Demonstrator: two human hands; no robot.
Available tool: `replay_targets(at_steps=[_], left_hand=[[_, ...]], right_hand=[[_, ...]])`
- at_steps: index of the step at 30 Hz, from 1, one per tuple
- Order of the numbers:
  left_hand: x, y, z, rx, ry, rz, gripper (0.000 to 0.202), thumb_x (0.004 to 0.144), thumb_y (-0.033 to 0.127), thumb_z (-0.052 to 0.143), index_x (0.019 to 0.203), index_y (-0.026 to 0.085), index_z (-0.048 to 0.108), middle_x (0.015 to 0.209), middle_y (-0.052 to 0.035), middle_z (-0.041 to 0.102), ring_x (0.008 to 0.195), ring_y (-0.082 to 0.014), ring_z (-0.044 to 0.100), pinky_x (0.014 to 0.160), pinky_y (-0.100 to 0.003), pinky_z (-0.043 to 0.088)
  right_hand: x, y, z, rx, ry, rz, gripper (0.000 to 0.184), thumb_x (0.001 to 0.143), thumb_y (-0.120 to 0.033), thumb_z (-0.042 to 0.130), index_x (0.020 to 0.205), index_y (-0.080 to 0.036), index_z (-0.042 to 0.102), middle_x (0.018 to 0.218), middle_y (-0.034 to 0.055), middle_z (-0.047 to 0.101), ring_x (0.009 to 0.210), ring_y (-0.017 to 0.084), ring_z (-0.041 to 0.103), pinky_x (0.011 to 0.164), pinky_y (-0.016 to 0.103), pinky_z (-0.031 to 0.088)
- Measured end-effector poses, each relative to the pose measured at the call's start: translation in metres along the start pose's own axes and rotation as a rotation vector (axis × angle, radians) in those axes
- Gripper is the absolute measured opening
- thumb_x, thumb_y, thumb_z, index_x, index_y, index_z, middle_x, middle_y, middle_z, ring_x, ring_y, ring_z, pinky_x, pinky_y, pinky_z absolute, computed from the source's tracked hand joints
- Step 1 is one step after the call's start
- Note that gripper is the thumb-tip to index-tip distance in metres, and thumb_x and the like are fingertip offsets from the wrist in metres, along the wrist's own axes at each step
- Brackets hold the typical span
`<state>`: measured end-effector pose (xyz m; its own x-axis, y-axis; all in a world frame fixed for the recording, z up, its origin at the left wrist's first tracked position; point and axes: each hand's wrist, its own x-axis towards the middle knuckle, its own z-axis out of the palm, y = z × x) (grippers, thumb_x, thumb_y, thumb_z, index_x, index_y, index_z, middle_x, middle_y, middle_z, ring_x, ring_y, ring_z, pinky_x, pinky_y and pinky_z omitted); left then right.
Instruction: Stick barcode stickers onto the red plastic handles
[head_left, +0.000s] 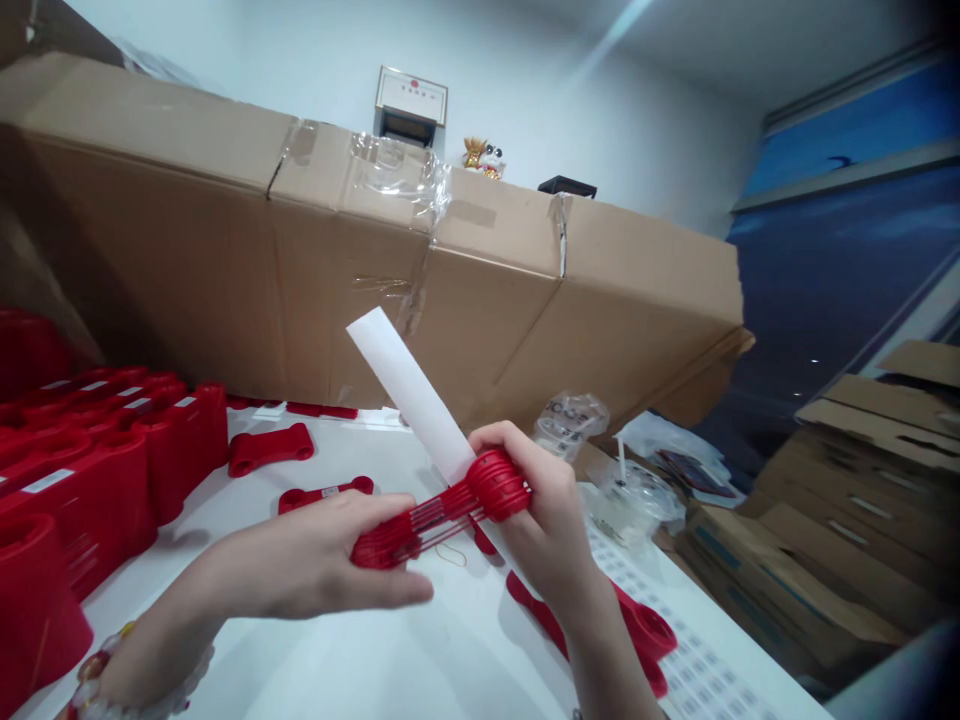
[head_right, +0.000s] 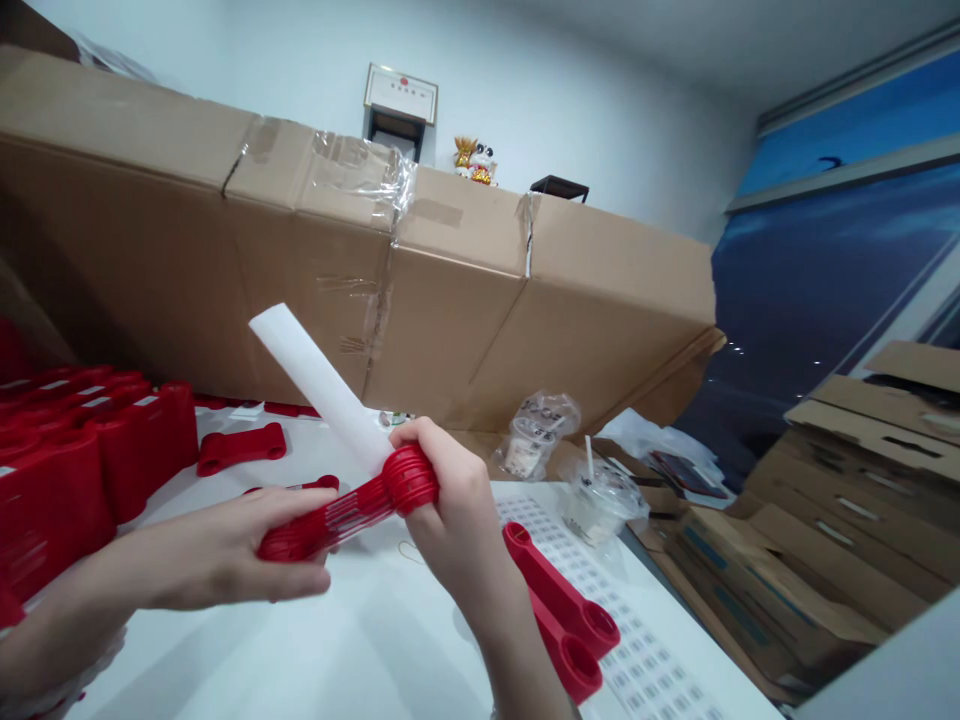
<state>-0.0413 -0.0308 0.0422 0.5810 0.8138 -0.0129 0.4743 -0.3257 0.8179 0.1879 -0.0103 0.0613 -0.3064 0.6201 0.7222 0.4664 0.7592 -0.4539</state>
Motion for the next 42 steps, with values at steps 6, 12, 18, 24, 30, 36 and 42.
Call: replay_targets(at_steps=[6,12,18,24,30,36,42], left_hand=[[-0.004,0.016,0.012,0.172,0.099,0.032,0.044,0.103,0.060,0.037,0.083,0.024,0.053,0.079,0.0019,0.058,0.074,-0.0174,0.054,0.062,-0.031,0.033],[-0.006,0.022,0.020,0.394,0.216,0.087,0.044,0.107,0.048,0.031,0.076,0.022,0.049,0.080,-0.0015,0.062,0.074,-0.0199,0.053,0.068,-0.034,0.033],[-0.010,0.023,0.022,0.494,0.315,0.230,0.030,0.104,0.028,0.039,0.084,0.022,0.060,0.083,-0.0020,0.069,0.078,-0.0211,0.061,0.076,-0.037,0.042],[-0.013,0.026,0.025,0.521,0.426,0.335,0.016,0.097,0.024,0.052,0.097,0.022,0.068,0.097,-0.0038,0.076,0.089,-0.0249,0.070,0.082,-0.041,0.051],[-0.014,0.024,0.027,0.545,0.466,0.389,0.014,0.095,0.020,0.055,0.096,0.021,0.069,0.097,-0.0046,0.078,0.097,-0.0285,0.072,0.084,-0.044,0.054],[-0.016,0.026,0.027,0.606,0.494,0.422,0.012,0.095,0.018,0.056,0.093,0.021,0.068,0.091,-0.0039,0.077,0.093,-0.0282,0.073,0.077,-0.042,0.055],[-0.011,0.023,0.032,0.650,0.561,0.531,0.021,0.096,0.022,0.063,0.116,0.025,0.057,0.112,-0.0015,0.074,0.106,-0.0270,0.068,0.088,-0.043,0.053]], right_hand=[[-0.002,0.000,0.000,-0.016,0.045,-0.062,0.028,0.071,-0.001,0.043,0.079,-0.025,0.056,0.067,-0.0035,0.058,0.059,0.016,0.052,0.056,0.029,0.039],[-0.003,-0.003,0.000,-0.032,0.044,-0.095,0.030,0.069,0.000,0.043,0.079,-0.025,0.055,0.067,-0.0042,0.057,0.058,0.015,0.051,0.055,0.028,0.038],[-0.006,0.000,0.002,0.023,0.123,-0.200,0.027,0.075,0.000,0.043,0.080,-0.024,0.056,0.067,-0.0051,0.056,0.056,0.013,0.051,0.054,0.027,0.038],[-0.009,0.002,0.004,0.086,0.178,-0.282,0.024,0.085,-0.001,0.047,0.081,-0.023,0.056,0.068,-0.0053,0.055,0.056,0.011,0.048,0.054,0.026,0.037],[-0.009,0.002,0.005,0.063,0.225,-0.336,0.022,0.086,-0.003,0.048,0.079,-0.023,0.056,0.064,-0.0057,0.051,0.054,0.010,0.045,0.053,0.027,0.034],[-0.010,-0.003,0.005,0.043,0.242,-0.384,0.023,0.087,-0.003,0.045,0.081,-0.023,0.056,0.063,-0.0059,0.049,0.053,0.011,0.042,0.051,0.027,0.033],[-0.013,-0.009,0.012,-0.033,0.151,-0.392,0.022,0.085,-0.005,0.043,0.086,-0.023,0.055,0.069,-0.0030,0.054,0.056,0.013,0.047,0.053,0.028,0.035]])
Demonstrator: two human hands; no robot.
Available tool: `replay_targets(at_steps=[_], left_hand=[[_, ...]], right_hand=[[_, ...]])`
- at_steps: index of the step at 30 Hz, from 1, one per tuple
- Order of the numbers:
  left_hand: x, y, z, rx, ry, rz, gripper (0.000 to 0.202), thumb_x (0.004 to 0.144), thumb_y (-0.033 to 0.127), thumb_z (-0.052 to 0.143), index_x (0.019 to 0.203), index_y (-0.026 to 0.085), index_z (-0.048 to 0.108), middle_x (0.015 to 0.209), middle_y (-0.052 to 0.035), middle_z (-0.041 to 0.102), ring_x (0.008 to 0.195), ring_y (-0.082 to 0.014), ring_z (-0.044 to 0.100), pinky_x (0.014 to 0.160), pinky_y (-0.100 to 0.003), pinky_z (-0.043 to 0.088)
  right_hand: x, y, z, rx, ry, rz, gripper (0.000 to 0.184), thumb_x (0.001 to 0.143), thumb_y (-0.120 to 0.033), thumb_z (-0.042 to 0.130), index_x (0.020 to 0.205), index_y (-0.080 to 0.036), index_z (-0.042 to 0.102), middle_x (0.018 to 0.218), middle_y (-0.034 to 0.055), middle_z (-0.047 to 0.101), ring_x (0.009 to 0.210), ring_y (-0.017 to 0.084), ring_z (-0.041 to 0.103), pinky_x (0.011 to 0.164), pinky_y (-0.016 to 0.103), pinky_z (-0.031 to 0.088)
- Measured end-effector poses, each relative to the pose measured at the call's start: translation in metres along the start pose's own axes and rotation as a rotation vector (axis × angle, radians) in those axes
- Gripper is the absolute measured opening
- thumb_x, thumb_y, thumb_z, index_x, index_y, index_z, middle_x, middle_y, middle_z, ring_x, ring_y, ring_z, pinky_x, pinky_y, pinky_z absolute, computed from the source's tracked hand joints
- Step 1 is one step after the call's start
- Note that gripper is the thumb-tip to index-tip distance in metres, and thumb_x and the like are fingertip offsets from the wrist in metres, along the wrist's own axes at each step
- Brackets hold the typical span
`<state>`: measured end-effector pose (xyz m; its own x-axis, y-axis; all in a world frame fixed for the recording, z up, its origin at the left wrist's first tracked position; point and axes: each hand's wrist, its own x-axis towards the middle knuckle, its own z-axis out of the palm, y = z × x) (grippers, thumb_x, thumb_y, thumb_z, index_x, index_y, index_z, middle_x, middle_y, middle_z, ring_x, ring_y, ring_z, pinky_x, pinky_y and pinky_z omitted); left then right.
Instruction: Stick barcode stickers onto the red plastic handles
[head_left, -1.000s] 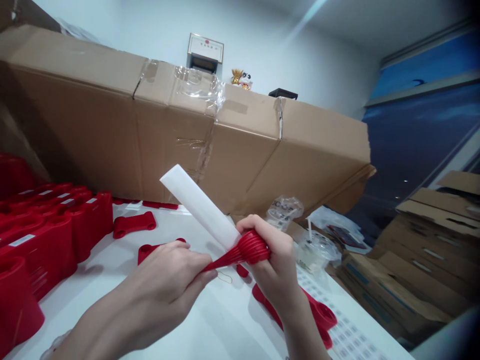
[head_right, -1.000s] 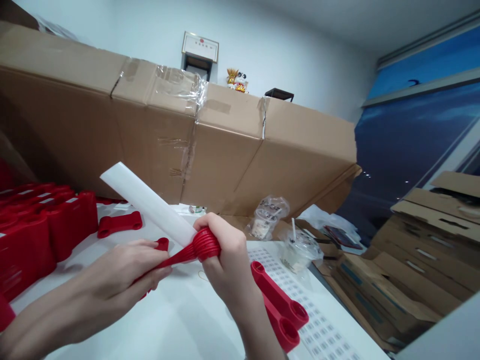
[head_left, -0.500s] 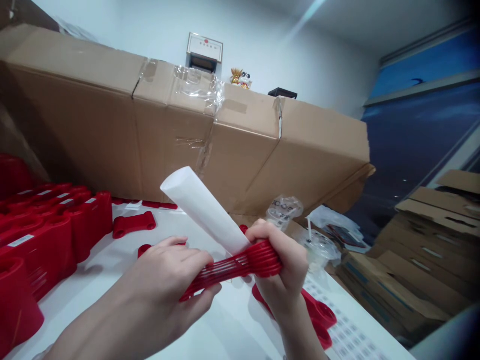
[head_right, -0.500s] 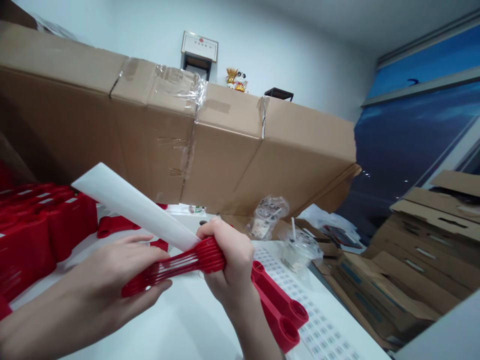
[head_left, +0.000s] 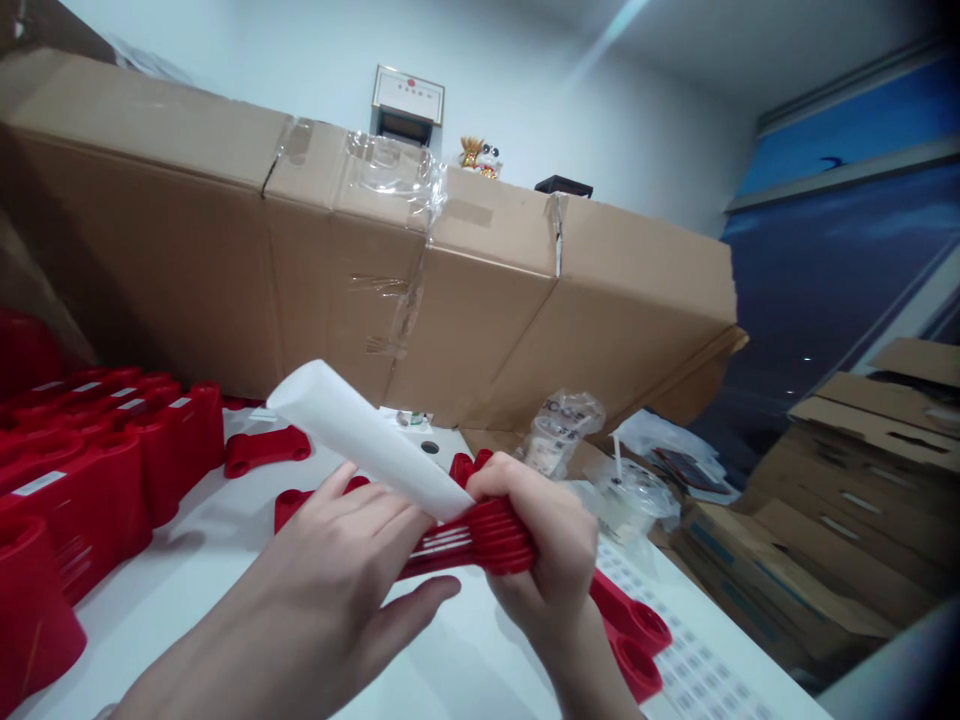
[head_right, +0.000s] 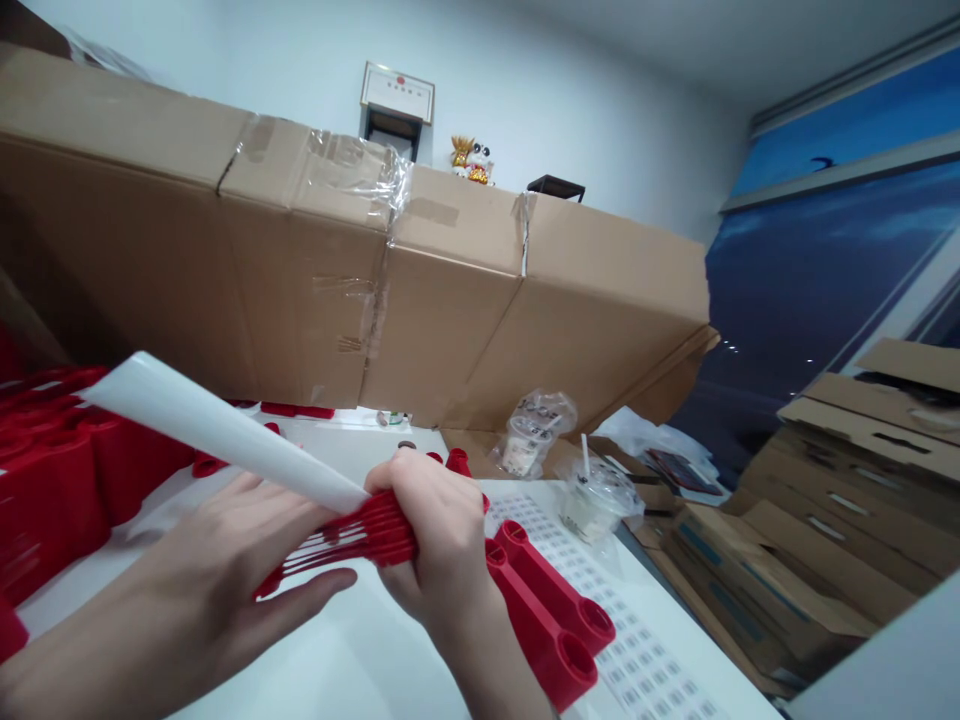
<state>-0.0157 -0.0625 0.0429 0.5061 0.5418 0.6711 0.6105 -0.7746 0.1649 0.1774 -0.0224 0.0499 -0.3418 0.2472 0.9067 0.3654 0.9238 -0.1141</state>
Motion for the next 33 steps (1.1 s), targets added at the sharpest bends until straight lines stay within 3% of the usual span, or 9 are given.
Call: replay_targets(at_steps=[3,6,10,12,14,19,25,29,33], left_hand=[[0.001,-0.011,0.009,-0.007,0.019,0.021,0.012,0.105,0.021,0.045,0.106,0.023,0.057,0.098,-0.0015,0.074,0.088,-0.0239,0.068,0.087,-0.045,0.051],[0.005,-0.025,0.015,-0.010,-0.043,0.016,0.025,0.106,0.018,0.036,0.094,0.021,0.057,0.078,0.0012,0.069,0.068,-0.0190,0.063,0.102,-0.054,0.046],[0.010,-0.035,0.015,0.014,-0.120,-0.133,0.029,0.106,0.018,0.033,0.085,0.021,0.054,0.080,-0.0013,0.068,0.074,-0.0205,0.066,0.092,-0.046,0.055],[0.012,-0.035,0.016,0.047,-0.115,-0.180,0.027,0.107,0.022,0.035,0.090,0.021,0.055,0.085,-0.0026,0.070,0.082,-0.0220,0.068,0.085,-0.041,0.058],[0.015,-0.035,0.022,0.086,-0.105,-0.203,0.022,0.107,0.025,0.037,0.097,0.020,0.056,0.084,-0.0015,0.071,0.083,-0.0217,0.069,0.090,-0.042,0.058],[0.022,-0.027,0.058,0.241,0.005,-0.313,0.023,0.106,0.023,0.038,0.111,0.014,0.059,0.101,-0.0098,0.071,0.096,-0.0267,0.069,0.110,-0.057,0.045],[0.022,-0.014,0.097,0.357,0.011,-0.466,0.042,0.094,-0.004,0.032,0.131,0.004,0.051,0.105,-0.0181,0.066,0.093,-0.0313,0.067,0.081,-0.049,0.058],[0.021,-0.027,0.097,0.310,-0.046,-0.537,0.043,0.090,-0.009,0.027,0.114,0.009,0.057,0.102,-0.0158,0.063,0.092,-0.0296,0.065,0.081,-0.047,0.056],[0.021,-0.044,0.088,0.135,-0.129,-0.570,0.026,0.096,-0.001,0.036,0.097,0.015,0.056,0.097,-0.0098,0.063,0.086,-0.0228,0.066,0.075,-0.035,0.055]], right_hand=[[-0.001,0.000,0.003,-0.043,-0.014,0.053,0.020,0.083,-0.004,0.045,0.082,-0.023,0.052,0.068,-0.0041,0.052,0.056,0.013,0.046,0.054,0.028,0.034],[0.001,0.000,0.005,-0.049,-0.090,0.215,0.021,0.081,-0.003,0.047,0.082,-0.023,0.052,0.068,-0.0052,0.056,0.057,0.013,0.050,0.056,0.027,0.036],[0.007,0.002,0.006,0.038,-0.243,0.434,0.020,0.089,-0.009,0.048,0.099,-0.024,0.055,0.085,-0.0029,0.066,0.073,0.016,0.062,0.067,0.027,0.045],[0.009,0.005,0.007,0.054,-0.292,0.492,0.016,0.093,-0.013,0.047,0.102,-0.024,0.054,0.090,-0.0017,0.067,0.080,0.017,0.063,0.072,0.028,0.047],[0.010,0.010,0.010,0.021,-0.304,0.541,0.012,0.096,-0.017,0.044,0.098,-0.025,0.053,0.088,-0.0011,0.067,0.078,0.019,0.062,0.072,0.030,0.046],[0.010,0.024,0.017,-0.162,-0.218,0.736,0.016,0.098,-0.026,0.038,0.088,-0.026,0.050,0.073,-0.0007,0.066,0.067,0.022,0.060,0.064,0.033,0.043],[0.006,0.037,0.024,-0.219,-0.268,0.811,0.015,0.098,-0.030,0.038,0.088,-0.026,0.048,0.070,0.0013,0.066,0.067,0.025,0.061,0.060,0.034,0.041],[0.002,0.049,0.027,0.001,-0.317,0.855,0.016,0.101,-0.037,0.043,0.094,-0.025,0.051,0.082,0.0019,0.066,0.080,0.026,0.062,0.070,0.038,0.045],[-0.004,0.069,0.027,0.354,-0.454,0.920,0.025,0.093,-0.044,0.066,0.106,-0.024,0.057,0.100,0.0032,0.069,0.098,0.026,0.066,0.086,0.042,0.052]])
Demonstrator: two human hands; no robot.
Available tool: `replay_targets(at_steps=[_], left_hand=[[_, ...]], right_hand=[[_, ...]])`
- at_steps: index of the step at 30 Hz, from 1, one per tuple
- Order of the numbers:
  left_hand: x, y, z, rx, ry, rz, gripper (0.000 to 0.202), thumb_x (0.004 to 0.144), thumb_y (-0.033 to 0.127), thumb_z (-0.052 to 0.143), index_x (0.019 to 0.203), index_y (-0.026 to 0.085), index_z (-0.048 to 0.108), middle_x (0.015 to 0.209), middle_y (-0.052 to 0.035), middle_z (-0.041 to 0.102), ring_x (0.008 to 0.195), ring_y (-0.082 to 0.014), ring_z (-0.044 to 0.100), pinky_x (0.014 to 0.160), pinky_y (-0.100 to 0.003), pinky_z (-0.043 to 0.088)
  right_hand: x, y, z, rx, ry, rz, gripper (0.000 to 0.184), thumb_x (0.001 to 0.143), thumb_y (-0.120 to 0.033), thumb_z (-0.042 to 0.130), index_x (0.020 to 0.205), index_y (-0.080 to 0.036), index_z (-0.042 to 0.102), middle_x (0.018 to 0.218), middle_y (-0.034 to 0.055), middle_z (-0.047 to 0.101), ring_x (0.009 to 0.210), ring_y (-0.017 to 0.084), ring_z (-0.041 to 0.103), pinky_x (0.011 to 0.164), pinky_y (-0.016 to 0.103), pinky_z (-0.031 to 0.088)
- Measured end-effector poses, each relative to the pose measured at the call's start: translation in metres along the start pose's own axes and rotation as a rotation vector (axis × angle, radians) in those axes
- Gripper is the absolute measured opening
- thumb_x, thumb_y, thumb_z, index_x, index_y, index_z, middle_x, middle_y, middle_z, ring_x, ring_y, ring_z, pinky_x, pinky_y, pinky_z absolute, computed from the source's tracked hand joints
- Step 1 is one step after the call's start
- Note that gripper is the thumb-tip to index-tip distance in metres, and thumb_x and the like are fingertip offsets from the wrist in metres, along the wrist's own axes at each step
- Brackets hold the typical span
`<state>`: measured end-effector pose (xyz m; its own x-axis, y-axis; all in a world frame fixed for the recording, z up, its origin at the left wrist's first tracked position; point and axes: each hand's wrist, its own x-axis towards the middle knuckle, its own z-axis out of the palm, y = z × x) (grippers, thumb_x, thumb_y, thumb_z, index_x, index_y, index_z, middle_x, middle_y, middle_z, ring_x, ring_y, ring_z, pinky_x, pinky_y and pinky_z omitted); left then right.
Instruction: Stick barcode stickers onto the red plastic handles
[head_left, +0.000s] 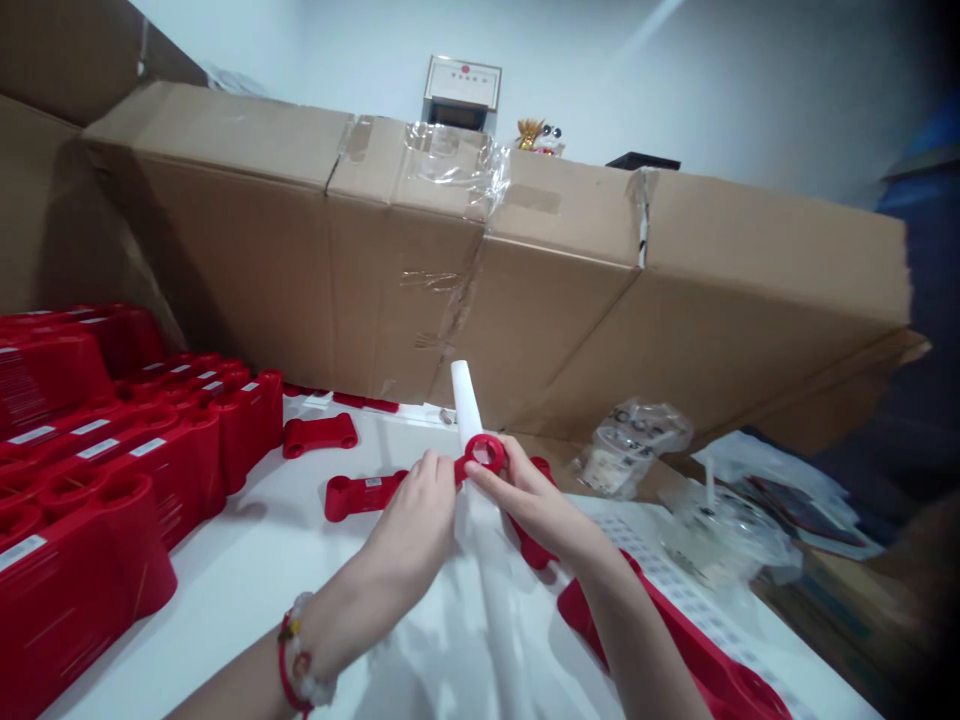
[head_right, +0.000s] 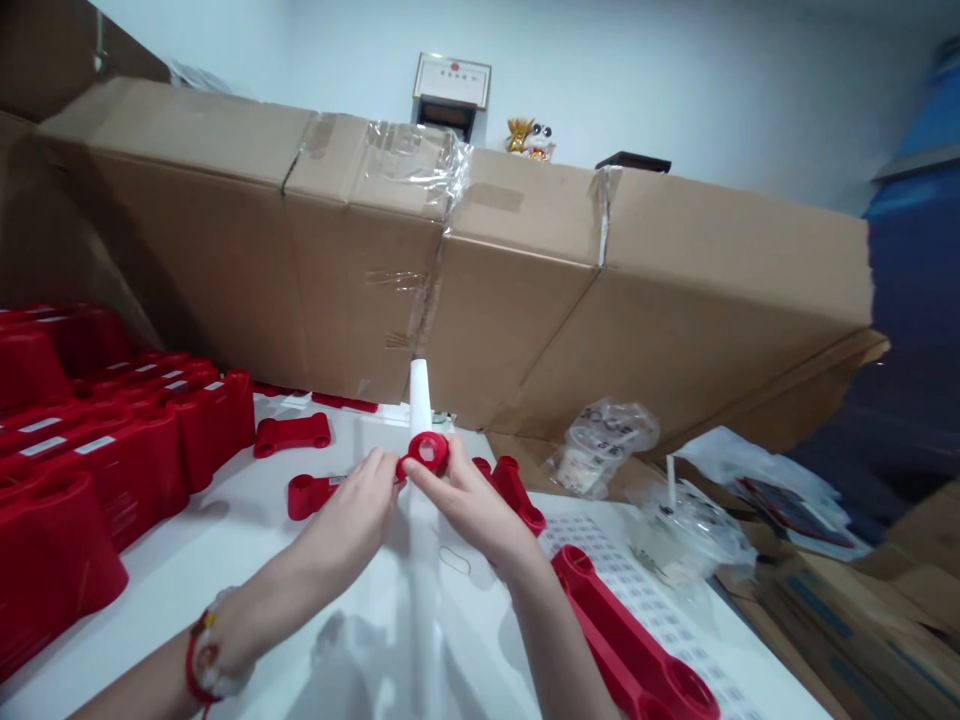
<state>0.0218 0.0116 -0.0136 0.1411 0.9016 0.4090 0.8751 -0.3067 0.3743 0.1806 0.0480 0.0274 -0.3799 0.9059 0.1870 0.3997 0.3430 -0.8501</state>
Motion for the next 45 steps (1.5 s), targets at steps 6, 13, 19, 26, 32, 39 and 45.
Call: replay_targets(at_steps=[6,13,19,26,32,39,45], left_hand=[[0.008,-0.017,-0.014,-0.152,-0.138,0.026,0.019,0.105,0.024,0.040,0.099,0.018,0.057,0.102,-0.0066,0.065,0.088,-0.0204,0.067,0.072,-0.031,0.052],[0.040,-0.098,-0.016,-0.038,-0.312,-0.078,0.022,0.100,0.036,0.061,0.104,0.015,0.067,0.109,-0.0064,0.067,0.095,-0.0210,0.066,0.086,-0.041,0.056],[0.062,-0.142,0.017,0.062,-0.530,-0.157,0.029,0.098,0.038,0.065,0.116,0.015,0.066,0.112,-0.0072,0.069,0.094,-0.0214,0.069,0.082,-0.040,0.060],[0.073,-0.157,0.032,0.129,-0.618,-0.178,0.030,0.098,0.037,0.066,0.119,0.015,0.065,0.116,-0.0081,0.068,0.099,-0.0226,0.069,0.085,-0.042,0.060],[0.072,-0.155,0.029,0.146,-0.611,-0.154,0.029,0.097,0.036,0.066,0.118,0.016,0.066,0.118,-0.0082,0.068,0.101,-0.0232,0.068,0.087,-0.043,0.059],[0.065,-0.147,0.028,0.152,-0.555,-0.129,0.029,0.097,0.037,0.066,0.116,0.016,0.066,0.116,-0.0077,0.068,0.100,-0.0232,0.068,0.087,-0.043,0.058],[0.067,-0.150,0.029,0.154,-0.528,-0.115,0.029,0.097,0.037,0.067,0.116,0.015,0.066,0.116,-0.0078,0.068,0.101,-0.0235,0.068,0.088,-0.044,0.058]], right_hand=[[0.015,0.021,-0.004,0.206,-0.137,0.009,0.044,0.081,-0.038,0.081,0.115,-0.023,0.058,0.115,0.0074,0.071,0.114,0.026,0.068,0.099,0.044,0.055],[0.012,0.028,-0.036,0.189,0.034,0.018,0.048,0.079,-0.039,0.082,0.114,-0.023,0.053,0.119,0.0108,0.069,0.109,0.028,0.069,0.095,0.048,0.057],[0.005,0.021,-0.062,0.179,0.128,0.002,0.051,0.072,-0.040,0.088,0.110,-0.024,0.058,0.112,0.0094,0.072,0.108,0.030,0.070,0.093,0.049,0.060],[-0.002,0.015,-0.067,0.164,0.175,-0.014,0.054,0.069,-0.041,0.089,0.110,-0.023,0.060,0.115,0.0097,0.071,0.103,0.028,0.071,0.085,0.045,0.063],[-0.006,0.012,-0.070,0.196,0.152,-0.073,0.050,0.071,-0.037,0.089,0.109,-0.023,0.060,0.113,0.0087,0.069,0.104,0.028,0.071,0.083,0.042,0.064],[-0.013,0.009,-0.074,0.190,0.142,-0.117,0.050,0.074,-0.040,0.088,0.110,-0.022,0.059,0.114,0.0101,0.068,0.104,0.028,0.070,0.081,0.041,0.065],[-0.015,0.007,-0.077,0.195,0.142,-0.125,0.051,0.073,-0.043,0.087,0.109,-0.023,0.057,0.111,0.0091,0.068,0.103,0.027,0.070,0.080,0.040,0.064]])
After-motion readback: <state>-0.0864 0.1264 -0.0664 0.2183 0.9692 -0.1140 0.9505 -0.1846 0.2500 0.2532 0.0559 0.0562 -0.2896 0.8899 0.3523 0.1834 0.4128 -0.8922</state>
